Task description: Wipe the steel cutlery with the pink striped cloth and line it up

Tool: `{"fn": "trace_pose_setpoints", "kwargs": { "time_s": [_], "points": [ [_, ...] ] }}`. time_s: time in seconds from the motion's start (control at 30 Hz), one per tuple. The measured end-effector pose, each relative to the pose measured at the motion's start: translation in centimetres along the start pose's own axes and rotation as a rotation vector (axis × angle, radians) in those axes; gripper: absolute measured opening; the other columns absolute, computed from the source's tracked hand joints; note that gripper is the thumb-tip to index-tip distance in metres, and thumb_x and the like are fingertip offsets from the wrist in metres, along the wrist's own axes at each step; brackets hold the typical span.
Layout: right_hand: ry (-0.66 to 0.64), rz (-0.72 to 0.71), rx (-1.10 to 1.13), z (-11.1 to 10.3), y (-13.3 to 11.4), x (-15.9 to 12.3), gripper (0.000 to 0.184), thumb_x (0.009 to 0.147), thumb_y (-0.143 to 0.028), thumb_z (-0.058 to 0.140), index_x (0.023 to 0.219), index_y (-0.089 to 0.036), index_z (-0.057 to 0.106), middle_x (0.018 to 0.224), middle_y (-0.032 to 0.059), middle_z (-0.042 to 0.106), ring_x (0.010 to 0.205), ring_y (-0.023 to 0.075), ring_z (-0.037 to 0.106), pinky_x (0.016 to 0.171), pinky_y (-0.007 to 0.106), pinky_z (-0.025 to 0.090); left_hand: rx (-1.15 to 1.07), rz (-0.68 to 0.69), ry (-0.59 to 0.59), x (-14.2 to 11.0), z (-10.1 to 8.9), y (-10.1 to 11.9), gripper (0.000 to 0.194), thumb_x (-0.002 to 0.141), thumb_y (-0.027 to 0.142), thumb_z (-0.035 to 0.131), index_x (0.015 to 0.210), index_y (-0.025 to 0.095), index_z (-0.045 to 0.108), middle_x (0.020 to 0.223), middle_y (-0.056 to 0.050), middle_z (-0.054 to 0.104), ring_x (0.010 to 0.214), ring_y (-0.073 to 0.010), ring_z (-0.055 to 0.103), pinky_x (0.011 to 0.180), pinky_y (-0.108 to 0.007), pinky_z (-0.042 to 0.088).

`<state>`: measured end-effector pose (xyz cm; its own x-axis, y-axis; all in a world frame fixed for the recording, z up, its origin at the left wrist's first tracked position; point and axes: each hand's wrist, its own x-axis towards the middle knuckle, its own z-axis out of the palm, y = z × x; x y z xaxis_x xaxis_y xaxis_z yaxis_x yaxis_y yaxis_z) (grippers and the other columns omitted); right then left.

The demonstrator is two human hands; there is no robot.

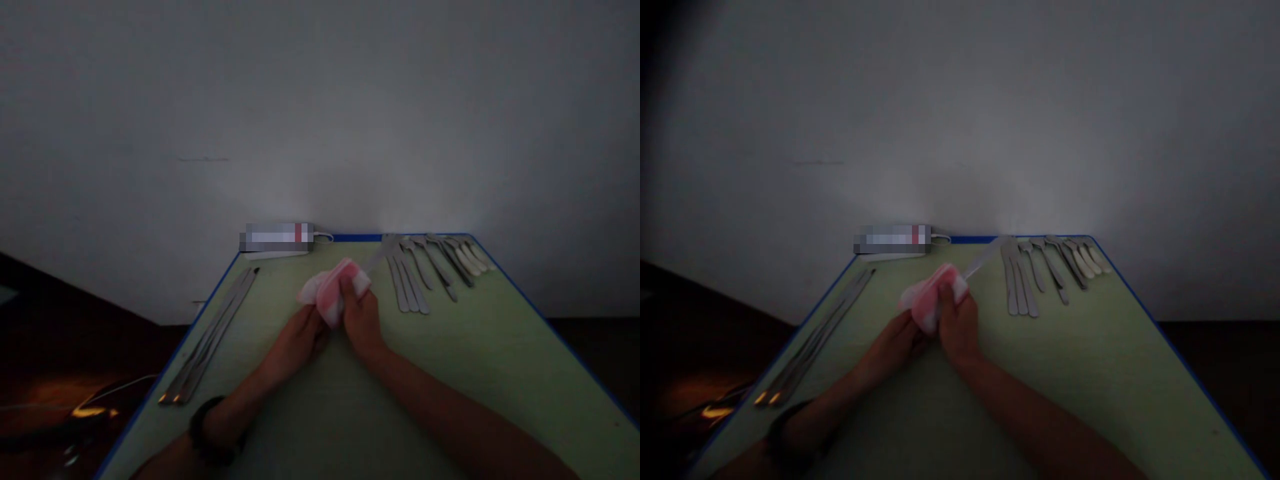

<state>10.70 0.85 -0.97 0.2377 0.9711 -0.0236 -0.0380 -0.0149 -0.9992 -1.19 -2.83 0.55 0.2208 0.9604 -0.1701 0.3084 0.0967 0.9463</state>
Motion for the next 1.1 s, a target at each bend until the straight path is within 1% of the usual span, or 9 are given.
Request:
{"fn": "trace_pose_setpoints", "kwargs": {
  "time_s": [0.1,0.17,0.37,0.5,0.6,0.7,0.8,0.93,1.1],
  "points": [
    [-0.057,0.003,-0.006,0.6,-0.2,-1.3,0.046,0.078,-0.058,0.047,0.068,-0.014,0.057,0.062,0.0017,0.055,0.056,0.0112,0.047,0.05,0.022,0.037,0.11,0.04,-0.025,0.2,-0.3,0.1,0.029,0.086,0.041,0.038,0.074,0.018,0.051,0.058,0.003,0.046,0.053,-0.0111,0.041,0.05,-0.022,0.036],
    [-0.037,0.008,-0.013,0.5,-0.4,-0.8,0.048,0.079,-0.06,0.045,0.064,-0.015,0.055,0.058,0.0007,0.053,0.052,0.0106,0.044,0.047,0.022,0.033,0.144,0.048,-0.051,0.0,-0.4,0.4,0.033,0.088,0.043,0.034,0.075,0.018,0.051,0.059,0.003,0.046,0.055,-0.0119,0.042,0.053,-0.023,0.037],
    [0.129,-0.026,0.004,-2.2,-0.5,3.9,0.052,0.078,-0.064,0.042,0.061,-0.015,0.053,0.052,-0.0016,0.046,0.049,0.0093,0.038,0.043,0.022,0.028,0.233,-0.042,-0.134,-0.6,0.0,1.0,0.037,0.09,0.048,0.03,0.071,0.02,0.045,0.06,0.005,0.044,0.053,-0.0112,0.042,0.051,-0.023,0.034],
    [0.27,-0.042,0.07,-4.1,-0.1,6.7,0.053,0.075,-0.064,0.045,0.068,-0.014,0.058,0.058,0.0,0.052,0.051,0.0101,0.042,0.045,0.022,0.031,0.264,-0.001,-0.155,-0.9,0.2,1.1,0.039,0.091,0.047,0.029,0.069,0.019,0.047,0.061,0.004,0.046,0.056,-0.0119,0.044,0.055,-0.023,0.034],
    [0.31,-0.046,0.147,-4.7,0.0,7.8,0.053,0.076,-0.064,0.043,0.072,-0.013,0.058,0.06,0.0002,0.052,0.051,0.0104,0.043,0.045,0.023,0.033,0.241,0.048,-0.17,-1.0,0.1,0.9,0.04,0.09,0.048,0.032,0.068,0.019,0.049,0.061,0.004,0.045,0.058,-0.0119,0.043,0.056,-0.023,0.033],
    [0.285,-0.102,0.14,-4.5,-0.3,7.6,0.051,0.076,-0.063,0.044,0.072,-0.014,0.057,0.059,-0.0003,0.052,0.051,0.0103,0.042,0.046,0.022,0.033,0.124,0.009,-0.16,-0.8,0.0,0.3,0.04,0.089,0.05,0.033,0.07,0.018,0.049,0.06,0.005,0.042,0.054,-0.0106,0.041,0.052,-0.022,0.032],
    [0.226,-0.121,0.029,-3.8,-0.5,6.1,0.052,0.077,-0.064,0.043,0.066,-0.014,0.055,0.054,-0.0011,0.048,0.049,0.0097,0.039,0.044,0.022,0.03,0.022,-0.054,-0.104,-0.5,0.1,-0.2,0.039,0.089,0.051,0.032,0.073,0.019,0.047,0.055,0.007,0.037,0.048,-0.0095,0.037,0.047,-0.021,0.031],
    [0.085,-0.059,-0.106,-2.3,-0.3,3.3,0.056,0.079,-0.066,0.038,0.055,-0.016,0.048,0.047,-0.0022,0.041,0.044,0.0088,0.034,0.04,0.022,0.022,0.168,-0.042,-0.016,-0.3,0.3,-0.1,0.038,0.088,0.051,0.034,0.073,0.019,0.048,0.054,0.006,0.041,0.048,-0.0104,0.04,0.046,-0.021,0.032],
    [-0.061,-0.055,-0.096,-1.2,0.1,1.8,0.054,0.078,-0.064,0.041,0.053,-0.017,0.047,0.048,-0.0017,0.043,0.045,0.0089,0.036,0.041,0.022,0.025,0.337,0.055,-0.004,-0.5,0.2,0.8,0.035,0.089,0.047,0.034,0.078,0.019,0.052,0.06,0.002,0.052,0.057,-0.0147,0.05,0.053,-0.024,0.037]
  ]
}}
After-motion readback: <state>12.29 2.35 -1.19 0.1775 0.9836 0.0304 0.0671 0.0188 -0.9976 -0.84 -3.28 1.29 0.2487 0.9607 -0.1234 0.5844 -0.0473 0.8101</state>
